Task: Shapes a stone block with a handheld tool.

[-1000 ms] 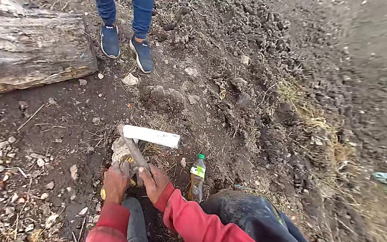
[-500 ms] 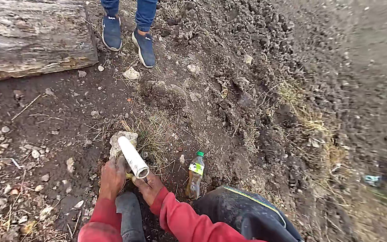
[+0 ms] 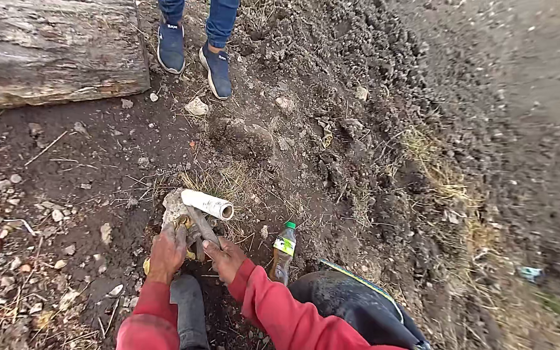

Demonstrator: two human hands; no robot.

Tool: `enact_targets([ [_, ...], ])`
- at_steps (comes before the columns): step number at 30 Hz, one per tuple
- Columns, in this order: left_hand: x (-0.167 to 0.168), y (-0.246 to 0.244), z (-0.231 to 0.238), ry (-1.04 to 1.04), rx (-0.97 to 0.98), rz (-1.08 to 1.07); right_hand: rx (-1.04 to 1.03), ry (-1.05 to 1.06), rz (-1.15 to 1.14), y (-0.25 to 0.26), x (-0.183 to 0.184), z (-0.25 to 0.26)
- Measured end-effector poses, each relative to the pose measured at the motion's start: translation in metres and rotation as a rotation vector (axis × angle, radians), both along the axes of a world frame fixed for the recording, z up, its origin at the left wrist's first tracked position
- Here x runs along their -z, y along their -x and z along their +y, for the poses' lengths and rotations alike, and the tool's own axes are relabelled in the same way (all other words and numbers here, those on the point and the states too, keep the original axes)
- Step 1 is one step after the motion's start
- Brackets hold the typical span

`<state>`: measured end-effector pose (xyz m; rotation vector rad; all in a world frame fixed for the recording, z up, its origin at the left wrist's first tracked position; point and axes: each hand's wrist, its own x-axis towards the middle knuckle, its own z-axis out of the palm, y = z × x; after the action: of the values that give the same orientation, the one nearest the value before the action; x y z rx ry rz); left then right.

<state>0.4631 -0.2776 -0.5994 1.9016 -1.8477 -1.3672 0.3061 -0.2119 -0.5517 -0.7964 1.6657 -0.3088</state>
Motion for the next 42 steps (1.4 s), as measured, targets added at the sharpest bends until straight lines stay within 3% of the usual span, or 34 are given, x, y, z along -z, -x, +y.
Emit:
enact_targets([
  [7,0.007,-0.007,0.004,0.035,0.085,-0.004,0.269,0.642,-0.209,-0.019,-0.036,-0.009],
  [9,0.007,-0.007,0.005,0.033,0.09,-0.013,0.127,0.536,-0.081,-0.013,-0.016,-0.001],
  [11,0.007,-0.006,0.007,0.033,0.081,0.003,-0.116,0.13,0.034,-0.002,0.004,0.006],
  [13,0.009,-0.008,0.01,0.072,0.073,0.02,-0.16,-0.073,0.057,-0.004,0.014,0.005],
  [16,0.013,-0.01,0.011,0.054,0.076,0.061,-0.07,-0.021,0.055,-0.008,0.001,0.004],
  [20,0.016,-0.01,0.012,0.056,0.064,0.094,0.123,0.325,-0.039,-0.015,-0.026,-0.002],
  [23,0.018,-0.011,0.013,0.077,0.05,0.123,0.122,0.508,-0.083,-0.017,-0.034,-0.006],
  [25,0.017,-0.01,0.014,0.07,0.044,0.128,0.008,0.349,-0.006,-0.011,-0.018,0.001],
  [28,0.013,-0.007,0.016,0.044,0.032,0.087,-0.122,-0.138,0.029,-0.007,0.008,0.003],
  [30,0.01,-0.005,0.015,0.027,0.028,0.053,-0.104,-0.186,0.045,-0.011,0.012,-0.001],
  [33,0.006,-0.002,0.017,0.02,0.036,0.004,-0.043,-0.06,0.07,-0.013,-0.002,-0.001],
  [39,0.018,-0.001,0.024,0.081,0.014,0.039,0.087,0.469,-0.078,-0.022,-0.052,-0.017],
  [42,0.022,-0.002,0.026,0.14,0.001,0.1,0.144,0.599,-0.012,-0.021,-0.04,-0.024],
])
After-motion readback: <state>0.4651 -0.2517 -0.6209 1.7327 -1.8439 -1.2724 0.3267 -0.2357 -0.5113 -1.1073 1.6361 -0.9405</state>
